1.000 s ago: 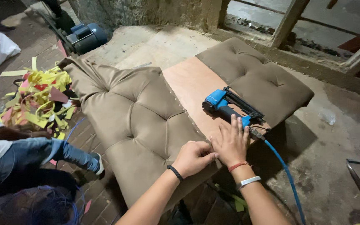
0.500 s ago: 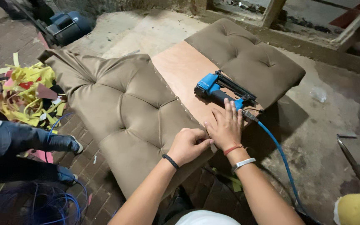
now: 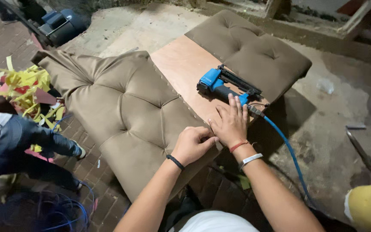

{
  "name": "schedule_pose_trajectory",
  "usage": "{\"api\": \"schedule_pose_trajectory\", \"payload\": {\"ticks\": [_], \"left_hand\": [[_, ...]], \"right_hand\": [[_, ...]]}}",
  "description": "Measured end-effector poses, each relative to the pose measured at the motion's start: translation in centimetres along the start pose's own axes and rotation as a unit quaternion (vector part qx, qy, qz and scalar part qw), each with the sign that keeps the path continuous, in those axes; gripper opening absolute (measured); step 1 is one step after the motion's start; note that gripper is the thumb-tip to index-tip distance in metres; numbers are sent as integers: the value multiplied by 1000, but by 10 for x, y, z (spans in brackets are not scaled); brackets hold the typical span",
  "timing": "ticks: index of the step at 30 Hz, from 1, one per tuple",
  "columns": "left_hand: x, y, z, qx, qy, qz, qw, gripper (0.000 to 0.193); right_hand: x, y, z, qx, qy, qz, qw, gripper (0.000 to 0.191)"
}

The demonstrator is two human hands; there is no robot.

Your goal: The person attaches tufted brown fabric to the wooden frame of a sofa using a pneumatic nail gun, pressing and tucking the fabric along the edges and sides. They then use shears to trim the excess fabric hanging from the frame.

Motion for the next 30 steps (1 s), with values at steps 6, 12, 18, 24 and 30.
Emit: {"api": "schedule_pose_trajectory", "payload": {"ticks": [6,12,18,24,30], "left_hand": [[15,3,-3,24,-18,-25,999,21],[62,-15,-10,-5,-134,17,991,22],[72,-8,-10,24,-148,49,987,22],[78,-1,-18,33,-167,62,984,23],[81,-4,-24,13,-197,61,978,25]], "right_hand": [[-11,1,0,2,9,-26,1000,67],[8,-43,-28,30,1,-37,999,67],[9,-34,-50,4,40,-38,999,42],[-56,26,-75,131,-8,157,979,42],[-84,136,-148,291,-110,134,941,51]]}}
Point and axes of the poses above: each hand's wrist, its own y-axis away from the middle knuckle, its own x-axis out of the palm, z = x × y, the point moved 2 cm from there along -y, towards the middle knuckle, and after that the axes turned 5 degrees about x, right-handed, at the moved point
